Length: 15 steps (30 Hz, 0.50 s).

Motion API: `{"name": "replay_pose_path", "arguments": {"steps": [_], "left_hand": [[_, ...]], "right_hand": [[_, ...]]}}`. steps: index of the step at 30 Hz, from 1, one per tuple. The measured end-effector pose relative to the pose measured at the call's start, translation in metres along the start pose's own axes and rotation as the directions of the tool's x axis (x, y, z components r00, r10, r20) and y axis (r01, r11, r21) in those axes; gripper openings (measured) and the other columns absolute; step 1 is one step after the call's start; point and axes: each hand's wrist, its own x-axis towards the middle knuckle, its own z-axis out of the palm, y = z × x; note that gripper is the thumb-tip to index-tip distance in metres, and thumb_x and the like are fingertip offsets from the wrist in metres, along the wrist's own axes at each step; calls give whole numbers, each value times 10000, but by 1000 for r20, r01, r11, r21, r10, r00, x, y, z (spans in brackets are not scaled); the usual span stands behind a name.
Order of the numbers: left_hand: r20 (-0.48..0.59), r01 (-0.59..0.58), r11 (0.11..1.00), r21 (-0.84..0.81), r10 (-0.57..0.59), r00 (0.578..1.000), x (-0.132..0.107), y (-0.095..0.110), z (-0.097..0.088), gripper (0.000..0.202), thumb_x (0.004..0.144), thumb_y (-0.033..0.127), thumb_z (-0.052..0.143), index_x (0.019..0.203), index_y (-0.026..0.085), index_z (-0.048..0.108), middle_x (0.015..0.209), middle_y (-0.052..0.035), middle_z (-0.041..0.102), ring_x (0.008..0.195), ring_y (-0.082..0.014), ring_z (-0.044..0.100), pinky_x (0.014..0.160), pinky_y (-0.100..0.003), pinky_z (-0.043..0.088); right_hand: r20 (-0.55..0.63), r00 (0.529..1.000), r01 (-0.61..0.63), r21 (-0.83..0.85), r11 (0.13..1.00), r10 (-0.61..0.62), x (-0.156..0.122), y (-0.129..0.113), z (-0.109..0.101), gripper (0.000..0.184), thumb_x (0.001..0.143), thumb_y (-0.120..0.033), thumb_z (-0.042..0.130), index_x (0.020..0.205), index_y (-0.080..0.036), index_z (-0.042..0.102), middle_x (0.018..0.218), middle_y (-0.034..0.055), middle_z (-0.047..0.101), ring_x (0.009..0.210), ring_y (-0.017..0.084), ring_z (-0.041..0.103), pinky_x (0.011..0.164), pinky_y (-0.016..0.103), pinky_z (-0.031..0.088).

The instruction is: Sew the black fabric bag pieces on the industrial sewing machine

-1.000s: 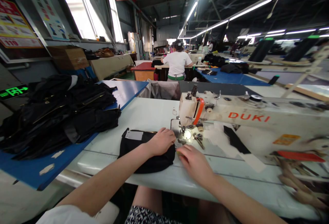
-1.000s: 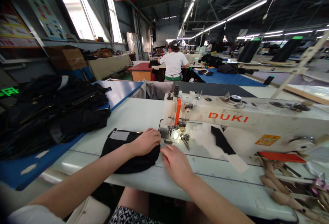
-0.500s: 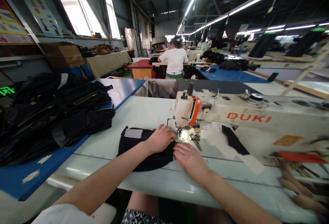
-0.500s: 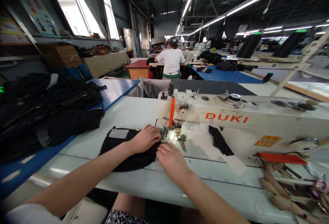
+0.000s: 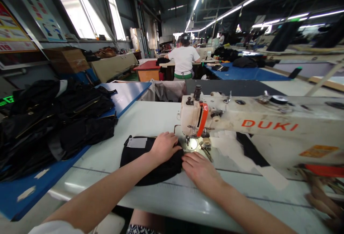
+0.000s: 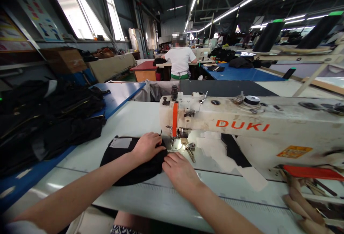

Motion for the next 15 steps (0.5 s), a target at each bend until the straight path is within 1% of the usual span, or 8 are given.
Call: {"name": "replay_pose_path", "arguments": {"steps": [2, 5, 10, 15], "left_hand": [[-10, -4, 1000, -4, 4, 1000, 5, -3, 4, 236, 808, 385, 644, 726, 180, 563, 776, -23, 588, 761, -193, 526, 663, -303, 376], [-31, 1, 1000, -17, -2, 1000, 18, -6, 9, 228, 791, 383, 663, 722, 181, 581, 771, -26, 604, 772, -196, 538, 677, -299, 396], [-58, 44, 995, -88, -49, 997, 40, -6, 14, 198, 756, 340, 689, 690, 175, 603, 761, -39, 622, 765, -202, 553, 676, -296, 429], [-71, 7, 984, -178, -19, 997, 38, -9, 15, 97, 726, 245, 699, 731, 180, 628, 801, -37, 634, 847, -214, 559, 755, -300, 453]], "right_hand": [[-14, 1000, 5, -15, 1000, -5, 1, 4, 1, 69, 847, -108, 567, 849, -153, 619, 982, 78, 662, 974, 215, 557, 895, 368, 425], [-12, 1000, -15, -45, 999, 15, 3, 14, 0, 77, 848, -103, 563, 855, -155, 620, 961, 71, 667, 956, 214, 562, 879, 369, 426], [15, 998, -63, -70, 996, 64, 6, 30, -3, 71, 848, -110, 566, 852, -161, 615, 938, 58, 670, 927, 210, 567, 857, 363, 422], [-6, 997, -80, -59, 995, 79, 5, 32, -1, 64, 841, -109, 576, 844, -163, 610, 929, 50, 667, 922, 202, 563, 855, 349, 418]]}}
